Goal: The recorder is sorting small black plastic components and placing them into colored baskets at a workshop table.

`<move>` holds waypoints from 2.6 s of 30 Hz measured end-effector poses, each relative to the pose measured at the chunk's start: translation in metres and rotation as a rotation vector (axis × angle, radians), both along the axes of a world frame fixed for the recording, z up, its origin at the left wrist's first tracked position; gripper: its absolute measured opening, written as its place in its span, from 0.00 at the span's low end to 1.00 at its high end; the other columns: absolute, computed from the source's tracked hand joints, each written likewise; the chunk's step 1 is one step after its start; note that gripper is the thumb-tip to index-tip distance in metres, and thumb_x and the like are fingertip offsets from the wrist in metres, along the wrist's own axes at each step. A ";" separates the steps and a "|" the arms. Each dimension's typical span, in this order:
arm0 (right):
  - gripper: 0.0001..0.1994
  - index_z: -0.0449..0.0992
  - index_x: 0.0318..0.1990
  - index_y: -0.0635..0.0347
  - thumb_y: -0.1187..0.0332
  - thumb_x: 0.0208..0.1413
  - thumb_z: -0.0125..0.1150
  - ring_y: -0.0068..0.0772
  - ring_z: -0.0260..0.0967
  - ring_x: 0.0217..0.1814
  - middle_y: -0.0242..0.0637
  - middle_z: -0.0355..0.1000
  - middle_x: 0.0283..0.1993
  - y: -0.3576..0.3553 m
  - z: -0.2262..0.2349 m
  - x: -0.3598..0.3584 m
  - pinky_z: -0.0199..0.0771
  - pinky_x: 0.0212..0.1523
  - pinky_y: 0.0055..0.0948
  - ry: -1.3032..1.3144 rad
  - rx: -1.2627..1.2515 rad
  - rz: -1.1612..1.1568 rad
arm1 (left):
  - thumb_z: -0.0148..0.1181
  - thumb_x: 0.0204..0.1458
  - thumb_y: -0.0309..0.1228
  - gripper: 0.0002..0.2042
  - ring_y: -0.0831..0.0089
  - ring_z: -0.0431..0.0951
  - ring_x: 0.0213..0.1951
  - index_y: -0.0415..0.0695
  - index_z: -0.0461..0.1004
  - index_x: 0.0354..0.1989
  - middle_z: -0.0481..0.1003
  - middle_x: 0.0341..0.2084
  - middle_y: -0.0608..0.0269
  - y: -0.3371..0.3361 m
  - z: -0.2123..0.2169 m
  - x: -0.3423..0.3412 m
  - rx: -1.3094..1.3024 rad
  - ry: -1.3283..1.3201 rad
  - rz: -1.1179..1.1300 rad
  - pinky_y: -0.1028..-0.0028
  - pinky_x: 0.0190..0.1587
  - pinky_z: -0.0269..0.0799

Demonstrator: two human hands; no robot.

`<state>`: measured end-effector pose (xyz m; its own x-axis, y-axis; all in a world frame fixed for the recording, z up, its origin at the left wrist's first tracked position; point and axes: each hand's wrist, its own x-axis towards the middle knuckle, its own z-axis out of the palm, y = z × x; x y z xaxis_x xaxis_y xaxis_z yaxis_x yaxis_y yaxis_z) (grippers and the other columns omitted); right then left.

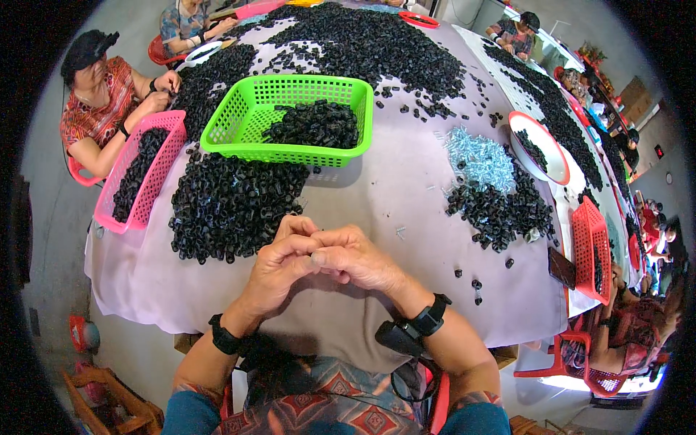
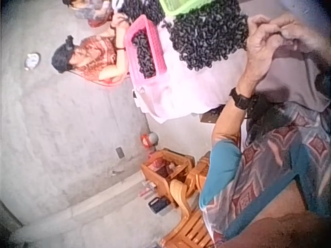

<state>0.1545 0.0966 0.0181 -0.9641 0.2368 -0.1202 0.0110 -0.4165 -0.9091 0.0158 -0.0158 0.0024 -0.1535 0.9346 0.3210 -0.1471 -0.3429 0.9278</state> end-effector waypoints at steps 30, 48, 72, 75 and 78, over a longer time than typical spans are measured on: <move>0.19 0.69 0.22 0.59 0.52 0.54 0.57 0.12 0.42 0.09 0.20 0.51 0.11 0.076 0.069 -0.046 0.37 0.10 0.18 -0.424 0.596 -0.780 | 0.48 0.59 0.30 0.08 0.83 0.68 0.27 0.40 0.71 0.40 0.69 0.25 0.69 0.004 -0.004 -0.007 -0.250 -0.357 0.319 0.82 0.26 0.65; 0.04 0.76 0.34 0.64 0.75 0.51 0.57 0.16 0.63 0.23 0.28 0.71 0.25 0.141 0.025 0.102 0.66 0.24 0.19 -0.441 1.003 -0.676 | 0.49 0.58 0.28 0.06 0.85 0.66 0.22 0.39 0.71 0.39 0.68 0.21 0.70 0.005 0.002 -0.003 -0.301 -0.281 0.301 0.84 0.22 0.64; 0.06 0.73 0.33 0.66 0.77 0.45 0.58 0.19 0.67 0.29 0.33 0.72 0.27 0.082 -0.008 0.023 0.69 0.32 0.22 -0.251 1.003 -0.402 | 0.51 0.58 0.28 0.07 0.84 0.65 0.22 0.40 0.71 0.40 0.66 0.20 0.71 0.005 -0.002 -0.009 -0.213 -0.375 0.448 0.83 0.20 0.63; 0.06 0.75 0.35 0.66 0.77 0.48 0.57 0.17 0.66 0.29 0.27 0.73 0.29 0.068 -0.006 0.008 0.69 0.31 0.21 -0.141 0.750 -0.356 | 0.51 0.58 0.29 0.07 0.84 0.65 0.22 0.40 0.70 0.40 0.66 0.20 0.71 0.006 -0.003 -0.009 -0.205 -0.387 0.450 0.83 0.20 0.64; 0.06 0.75 0.34 0.65 0.78 0.46 0.56 0.18 0.67 0.29 0.32 0.73 0.28 0.064 0.004 0.009 0.69 0.31 0.22 -0.202 0.718 -0.484 | 0.51 0.58 0.29 0.07 0.84 0.65 0.22 0.40 0.70 0.41 0.66 0.20 0.70 0.006 -0.004 -0.012 -0.185 -0.416 0.445 0.83 0.20 0.63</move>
